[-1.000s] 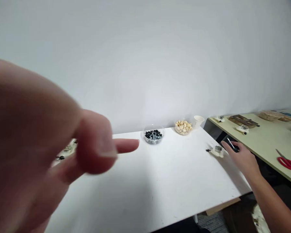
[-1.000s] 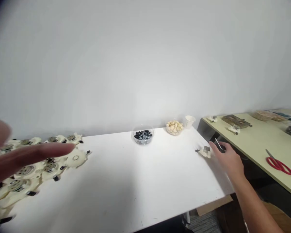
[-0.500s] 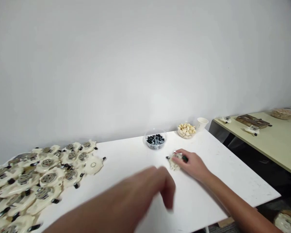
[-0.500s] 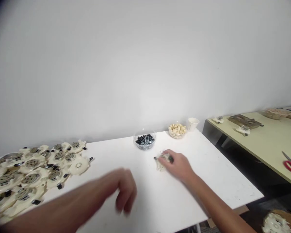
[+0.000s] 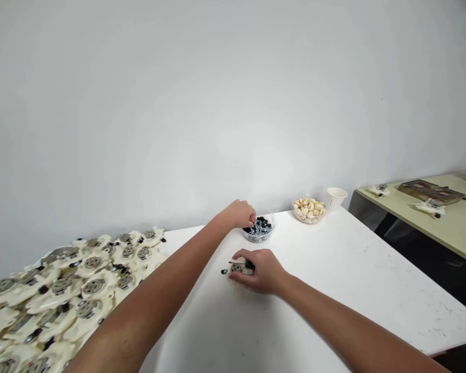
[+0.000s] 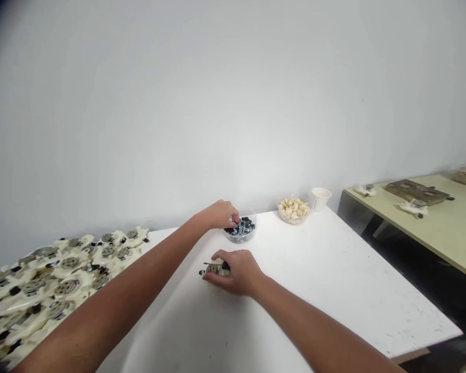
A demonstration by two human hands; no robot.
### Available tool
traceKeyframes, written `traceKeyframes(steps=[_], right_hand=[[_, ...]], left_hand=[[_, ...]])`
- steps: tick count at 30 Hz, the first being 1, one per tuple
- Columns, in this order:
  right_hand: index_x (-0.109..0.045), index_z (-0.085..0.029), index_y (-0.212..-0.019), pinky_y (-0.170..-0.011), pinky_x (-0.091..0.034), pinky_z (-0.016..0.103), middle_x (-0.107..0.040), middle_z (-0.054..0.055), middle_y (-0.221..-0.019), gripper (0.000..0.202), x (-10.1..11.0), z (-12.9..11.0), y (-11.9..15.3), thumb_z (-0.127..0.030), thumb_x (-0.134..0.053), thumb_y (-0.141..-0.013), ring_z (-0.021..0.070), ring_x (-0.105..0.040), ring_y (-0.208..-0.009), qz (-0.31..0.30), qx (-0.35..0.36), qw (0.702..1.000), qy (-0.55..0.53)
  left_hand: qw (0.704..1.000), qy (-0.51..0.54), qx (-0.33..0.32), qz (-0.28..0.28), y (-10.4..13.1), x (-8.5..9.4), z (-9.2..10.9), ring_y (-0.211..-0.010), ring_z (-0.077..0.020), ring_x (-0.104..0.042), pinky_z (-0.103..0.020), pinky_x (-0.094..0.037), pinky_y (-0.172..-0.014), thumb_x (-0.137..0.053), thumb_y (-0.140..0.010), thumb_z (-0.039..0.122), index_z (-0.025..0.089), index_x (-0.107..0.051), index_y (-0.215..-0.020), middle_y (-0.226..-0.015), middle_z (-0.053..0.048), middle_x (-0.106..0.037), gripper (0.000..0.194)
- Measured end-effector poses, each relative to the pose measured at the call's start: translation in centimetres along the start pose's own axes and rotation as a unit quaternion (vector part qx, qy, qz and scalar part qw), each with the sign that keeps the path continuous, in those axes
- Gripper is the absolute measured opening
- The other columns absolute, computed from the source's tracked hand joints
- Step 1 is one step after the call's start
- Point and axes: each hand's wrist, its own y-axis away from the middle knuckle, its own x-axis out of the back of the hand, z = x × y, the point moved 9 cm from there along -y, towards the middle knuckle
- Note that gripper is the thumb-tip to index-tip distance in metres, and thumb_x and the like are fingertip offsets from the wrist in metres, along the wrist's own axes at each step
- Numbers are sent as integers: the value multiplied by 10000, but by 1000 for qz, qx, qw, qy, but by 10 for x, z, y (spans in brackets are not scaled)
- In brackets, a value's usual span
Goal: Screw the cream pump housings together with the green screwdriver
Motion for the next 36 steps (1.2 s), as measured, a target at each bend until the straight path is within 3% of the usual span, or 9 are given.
traceKeyframes(steps=[4, 11, 14, 20, 25, 30, 36], right_hand=[[-726, -279, -1113, -638, -393, 254, -733, -25, -715, 449, 1, 2, 0, -643, -692, -851, 152, -621, -625, -23, 13, 999, -21], [-733, -270, -1098, -650, -394, 256, -718, -28, -713, 446, 1, 4, -2, -638, -705, -846, 144, -610, -624, -31, 11, 998, -52], [-735, -272, -1080, -642, -390, 255, -707, -32, -697, 438, 3, 4, -1, -641, -702, -847, 143, -603, -615, -32, 8, 997, -63], [-743, -272, -1067, -645, -397, 253, -703, -31, -707, 426, 5, 4, -1, -638, -701, -851, 144, -604, -632, -32, 0, 997, -75], [-749, -275, -1069, -645, -399, 254, -696, -32, -699, 426, 5, 3, 0, -642, -687, -863, 144, -601, -632, -34, -5, 996, -81], [-750, -268, -1075, -657, -404, 255, -716, -20, -729, 430, 5, 3, 0, -634, -701, -855, 153, -623, -660, -37, -7, 996, -86], [-750, -271, -1073, -655, -402, 258, -720, -22, -737, 402, 5, 3, 0, -613, -702, -865, 152, -616, -663, -39, -12, 995, -88]], left_hand=[[999, -36, -23, -13, -14, -15, -3, -991, -255, -653, -359, -386, -923, -764, -709, 234, 218, -759, -830, -926, -36, -792, 121], [998, -34, -50, 4, -14, -24, -1, -955, -226, -649, -332, -393, -898, -677, -723, 142, 216, -722, -826, -893, -18, -778, 134], [998, -19, -60, 9, -13, -23, -3, -963, -217, -650, -301, -412, -847, -662, -753, 145, 215, -713, -789, -879, -10, -774, 95], [998, 6, -65, 13, -16, -24, -5, -905, -195, -666, -277, -422, -778, -689, -790, 186, 227, -731, -944, -966, -4, -780, 165], [998, 18, -64, 20, -16, -24, -3, -881, -201, -666, -275, -420, -758, -724, -780, 185, 217, -752, -863, -892, -14, -773, 93], [997, 41, -39, 60, -10, -11, -6, -839, -187, -660, -272, -429, -714, -539, -870, 154, 216, -738, -1086, -949, -31, -766, 300], [997, 60, -42, 26, -12, -17, 3, -765, -171, -650, -261, -430, -675, -571, -819, 176, 205, -771, -872, -868, -16, -770, 209]])
